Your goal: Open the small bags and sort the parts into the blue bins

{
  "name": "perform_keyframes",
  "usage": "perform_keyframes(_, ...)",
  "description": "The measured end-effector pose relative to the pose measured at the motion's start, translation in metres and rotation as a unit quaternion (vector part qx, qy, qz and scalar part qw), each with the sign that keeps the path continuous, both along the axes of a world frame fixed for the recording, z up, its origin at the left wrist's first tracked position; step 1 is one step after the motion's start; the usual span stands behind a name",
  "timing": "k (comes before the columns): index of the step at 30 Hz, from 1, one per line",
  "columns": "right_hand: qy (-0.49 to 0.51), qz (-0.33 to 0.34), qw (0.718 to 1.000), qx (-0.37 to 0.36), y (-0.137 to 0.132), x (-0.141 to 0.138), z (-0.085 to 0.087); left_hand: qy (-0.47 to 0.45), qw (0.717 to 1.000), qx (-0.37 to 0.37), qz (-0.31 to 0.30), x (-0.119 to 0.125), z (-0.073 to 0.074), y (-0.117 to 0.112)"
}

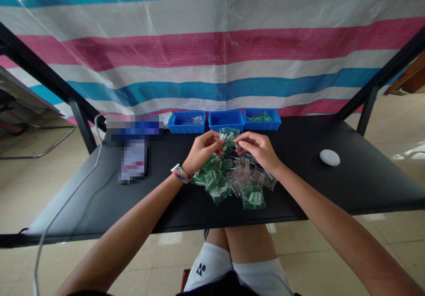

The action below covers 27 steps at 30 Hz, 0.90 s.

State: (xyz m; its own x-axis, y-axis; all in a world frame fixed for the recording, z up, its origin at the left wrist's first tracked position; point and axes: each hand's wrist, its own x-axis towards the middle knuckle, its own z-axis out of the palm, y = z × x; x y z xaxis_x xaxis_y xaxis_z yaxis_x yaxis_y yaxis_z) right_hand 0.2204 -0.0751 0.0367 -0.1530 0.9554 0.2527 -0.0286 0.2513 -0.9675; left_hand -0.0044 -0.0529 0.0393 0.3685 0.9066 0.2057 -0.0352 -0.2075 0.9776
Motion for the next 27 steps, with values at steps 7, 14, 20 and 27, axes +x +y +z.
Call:
perform_keyframes(7, 0.031, -0.071, 0.997, 0.01, 0.004, 0.005, 0.001, -0.022, 1.0, -0.004, 0.001, -0.002, -0.001, 0.002)
perform_keyframes(14, 0.12, -0.211, 0.97, -0.004, 0.029, 0.032, -0.004, -0.031, 0.999, 0.009, 0.015, -0.007, -0.003, 0.008)
perform_keyframes(20, 0.146, -0.291, 0.945, -0.012, 0.051, 0.055, -0.013, -0.029, 0.999, 0.012, 0.013, -0.006, -0.001, 0.006)
perform_keyframes(27, 0.062, -0.228, 0.972, -0.014, 0.062, 0.059, -0.021, -0.03, 0.999, 0.011, 0.015, -0.006, 0.0, 0.005)
